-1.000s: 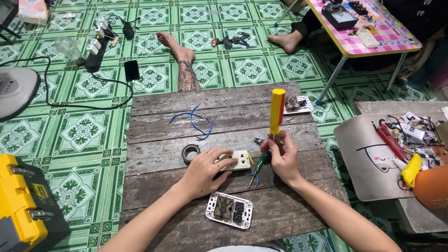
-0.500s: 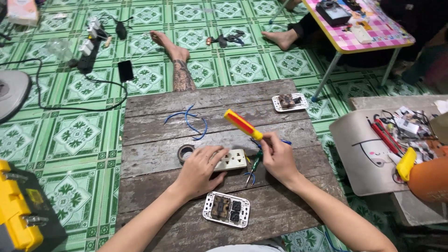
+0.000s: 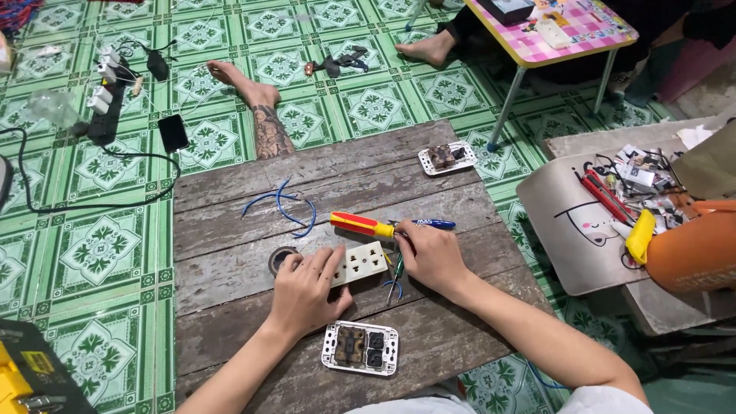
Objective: Assembling and wiring an electrical power socket by stripping wires and securing them into terminals using a screwdriver.
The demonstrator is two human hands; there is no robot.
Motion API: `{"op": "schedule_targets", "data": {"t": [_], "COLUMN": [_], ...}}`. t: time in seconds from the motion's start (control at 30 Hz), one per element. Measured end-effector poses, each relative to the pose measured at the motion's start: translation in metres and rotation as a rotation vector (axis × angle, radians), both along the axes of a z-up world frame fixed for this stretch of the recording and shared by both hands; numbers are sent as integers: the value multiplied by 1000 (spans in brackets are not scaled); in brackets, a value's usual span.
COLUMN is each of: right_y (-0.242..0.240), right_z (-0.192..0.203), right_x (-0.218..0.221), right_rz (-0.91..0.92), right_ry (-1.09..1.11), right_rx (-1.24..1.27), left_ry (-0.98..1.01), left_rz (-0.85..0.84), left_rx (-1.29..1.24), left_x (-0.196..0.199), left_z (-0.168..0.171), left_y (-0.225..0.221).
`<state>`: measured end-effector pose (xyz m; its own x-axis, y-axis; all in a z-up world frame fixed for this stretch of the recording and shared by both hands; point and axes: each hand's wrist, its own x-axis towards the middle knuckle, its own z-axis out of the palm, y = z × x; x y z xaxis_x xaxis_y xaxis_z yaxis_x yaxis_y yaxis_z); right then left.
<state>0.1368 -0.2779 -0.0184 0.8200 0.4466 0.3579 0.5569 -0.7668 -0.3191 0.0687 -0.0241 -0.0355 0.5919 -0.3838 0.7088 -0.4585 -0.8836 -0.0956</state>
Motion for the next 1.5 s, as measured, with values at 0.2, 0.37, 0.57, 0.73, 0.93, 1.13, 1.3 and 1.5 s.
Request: {"op": "schedule_targets", "data": {"t": [0.2, 0.37, 0.57, 0.73, 0.93, 1.13, 1.3, 1.5], "right_y": [3, 3, 8, 4, 3, 1, 8, 4], "right_z": [3, 2, 7, -1, -2, -21, -19, -14], "right_x": [-6, -7, -7, -3, -3, 9, 4, 4], "right_rz": [26, 28, 73, 108, 142, 228, 401, 537], "right_ry": [-86, -184, -277, -292, -249, -213, -72, -342], "right_rx": [37, 13, 33, 54, 62, 130, 372, 413], "left_ry": [-114, -179, -253, -293, -302, -307, -301, -255], "left_rz": [-11, -67, -99, -120, -151, -175, -178, -213], "left_rx": [-56, -159, -213, -199, -189, -172, -159, -172], "left_x": [0, 0, 0, 3, 3, 1, 2, 1], "left_z": [6, 7, 5, -4, -6, 1, 0, 3], "left_y": [-5, -4, -2, 1, 4, 4, 4, 3]}}
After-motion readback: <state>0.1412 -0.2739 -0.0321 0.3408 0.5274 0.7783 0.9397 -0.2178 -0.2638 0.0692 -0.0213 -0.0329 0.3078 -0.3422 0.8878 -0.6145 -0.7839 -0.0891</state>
